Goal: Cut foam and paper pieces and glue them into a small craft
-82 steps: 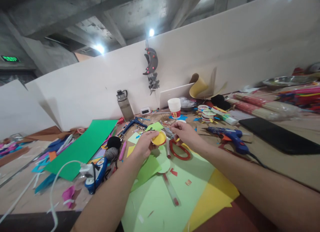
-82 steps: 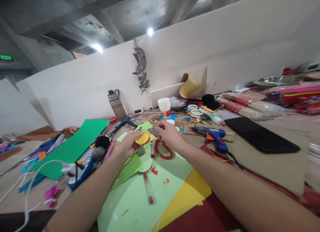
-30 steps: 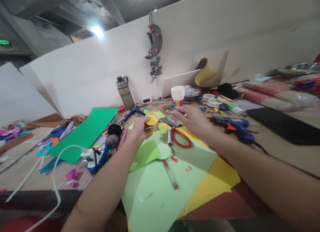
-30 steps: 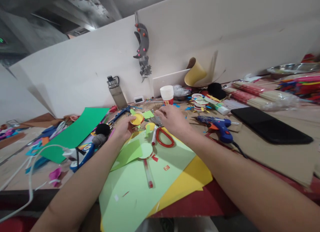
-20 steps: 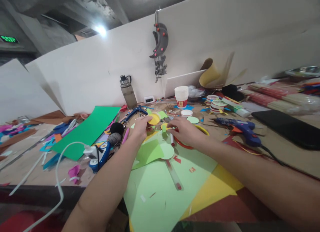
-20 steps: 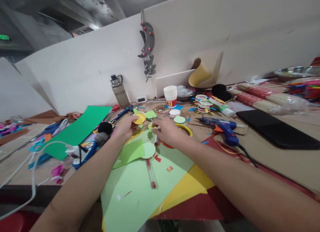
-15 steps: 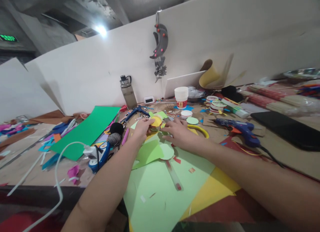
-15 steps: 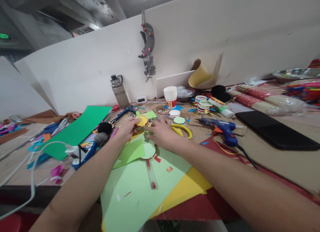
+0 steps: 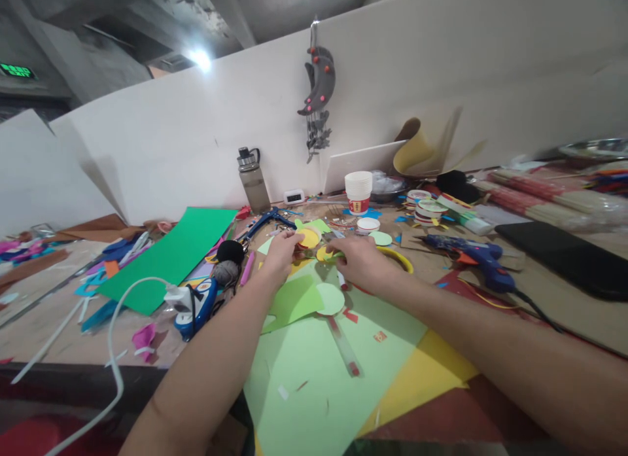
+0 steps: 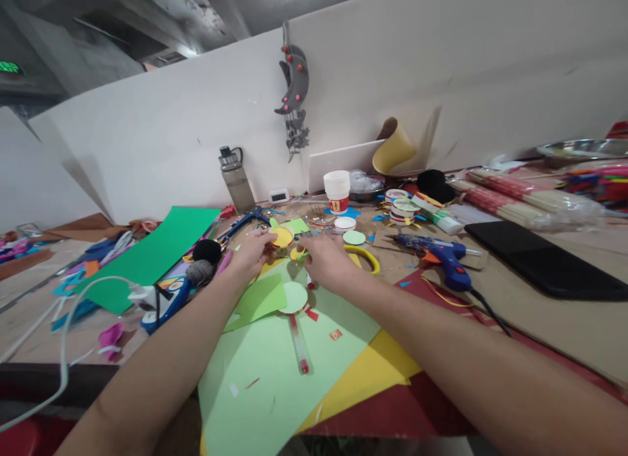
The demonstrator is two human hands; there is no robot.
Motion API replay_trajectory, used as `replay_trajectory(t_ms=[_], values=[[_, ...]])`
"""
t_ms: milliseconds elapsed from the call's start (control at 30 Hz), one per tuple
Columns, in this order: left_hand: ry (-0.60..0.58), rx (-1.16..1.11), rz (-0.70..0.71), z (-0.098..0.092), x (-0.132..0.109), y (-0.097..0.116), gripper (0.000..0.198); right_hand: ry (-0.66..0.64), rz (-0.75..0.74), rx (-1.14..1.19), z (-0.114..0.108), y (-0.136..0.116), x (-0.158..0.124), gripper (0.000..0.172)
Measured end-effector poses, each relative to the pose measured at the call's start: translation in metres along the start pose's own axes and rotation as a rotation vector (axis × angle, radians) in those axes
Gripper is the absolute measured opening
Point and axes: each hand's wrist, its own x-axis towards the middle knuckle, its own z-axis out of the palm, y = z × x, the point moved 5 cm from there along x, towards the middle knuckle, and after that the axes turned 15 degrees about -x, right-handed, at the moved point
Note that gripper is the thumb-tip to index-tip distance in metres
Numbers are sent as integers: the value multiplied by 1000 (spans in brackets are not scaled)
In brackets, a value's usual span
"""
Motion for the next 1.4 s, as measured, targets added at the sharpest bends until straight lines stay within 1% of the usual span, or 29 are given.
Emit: replay_trajectory(t_ms=[67, 167, 300, 367, 467, 567, 667, 767, 933, 1067, 1100, 1200, 1267, 1400], values=[[-6, -16, -4, 2, -2, 1, 9, 42, 45, 103, -5, 6, 0, 33], [-9, -37, -23, 4, -4, -1, 12, 81, 159, 271, -10, 17, 0, 27], [12, -19, -79, 8, -7, -5, 14, 90, 308, 500, -6, 31, 1, 22], [24, -9, -109, 9, -8, -8, 16, 105, 349, 639, -4, 34, 1, 20], [21, 11, -128, 11, -10, -9, 16, 189, 359, 771, -7, 35, 1, 17], [-4, 38, -133, 14, -14, -9, 16, 263, 342, 791, -13, 34, 0, 17], [-25, 54, -145, 16, -17, -9, 17, 277, 291, 829, -16, 31, 0, 18], [-16, 57, -121, 16, -18, -8, 14, 241, 250, 856, -20, 28, 1, 17], [-37, 40, -20, 18, -17, -2, 13, 158, 202, 871, -23, 23, -1, 17], [-49, 34, -10, 20, -20, 0, 10, 140, 163, 888, -20, 22, 1, 18], [-59, 25, -15, 21, -21, 0, 11, 137, 174, 890, -18, 23, 2, 20], [-80, -2, -34, 25, -25, -1, 12, 114, 234, 888, -9, 28, 4, 35], [-80, -3, -46, 27, -26, -2, 13, 99, 239, 865, -5, 28, 5, 42], [-87, 12, -44, 31, -29, -4, 16, 154, 209, 791, -4, 27, 4, 50]])
